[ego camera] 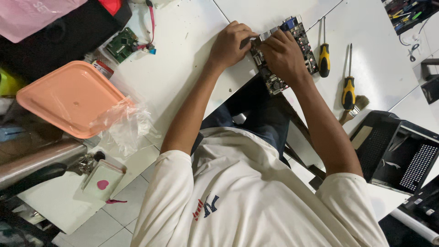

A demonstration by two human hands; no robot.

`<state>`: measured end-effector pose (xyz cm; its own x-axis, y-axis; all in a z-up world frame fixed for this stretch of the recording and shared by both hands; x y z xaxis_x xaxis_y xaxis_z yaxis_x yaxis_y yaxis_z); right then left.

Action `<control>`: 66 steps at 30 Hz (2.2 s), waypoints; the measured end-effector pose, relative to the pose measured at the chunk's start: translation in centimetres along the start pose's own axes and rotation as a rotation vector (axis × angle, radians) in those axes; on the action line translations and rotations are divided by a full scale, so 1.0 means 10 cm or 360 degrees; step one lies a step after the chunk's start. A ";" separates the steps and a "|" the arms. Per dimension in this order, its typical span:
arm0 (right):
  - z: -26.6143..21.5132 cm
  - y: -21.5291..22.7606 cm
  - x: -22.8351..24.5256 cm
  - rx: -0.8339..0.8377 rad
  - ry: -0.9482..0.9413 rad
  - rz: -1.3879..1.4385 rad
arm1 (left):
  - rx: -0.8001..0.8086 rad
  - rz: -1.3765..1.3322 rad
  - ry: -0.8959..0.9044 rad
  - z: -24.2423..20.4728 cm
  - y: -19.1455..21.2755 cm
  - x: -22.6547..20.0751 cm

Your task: The person uses a screwdriver to remove screws from a motherboard and then places the motherboard into a computer case.

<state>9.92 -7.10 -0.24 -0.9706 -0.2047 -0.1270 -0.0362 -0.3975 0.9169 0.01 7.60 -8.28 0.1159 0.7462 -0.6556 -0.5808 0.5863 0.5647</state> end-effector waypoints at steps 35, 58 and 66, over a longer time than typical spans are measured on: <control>-0.26 0.08 -0.09 -0.0123 -0.0398 0.0471 | 0.0006 0.0117 0.0026 0.01 0.04 -0.07; -2.07 0.28 -0.31 -0.0487 -0.1691 0.0151 | -0.0077 0.0095 0.0353 0.25 -0.17 -0.21; -2.04 0.44 -0.07 -0.0607 -0.1562 0.0102 | 0.0698 0.0455 0.0728 0.59 -0.56 -0.24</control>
<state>15.25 -26.93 -3.80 -0.7414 0.5106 0.4354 -0.0663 -0.7014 0.7096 7.74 4.39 -6.84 -0.4004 0.7388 -0.5421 -0.1477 0.5318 0.8339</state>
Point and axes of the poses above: each hand's wrist, its own z-axis towards the middle knuckle, its own y-axis out of the back of the hand, x = y × z, the point moved 4 cm from there along z, towards the middle knuckle
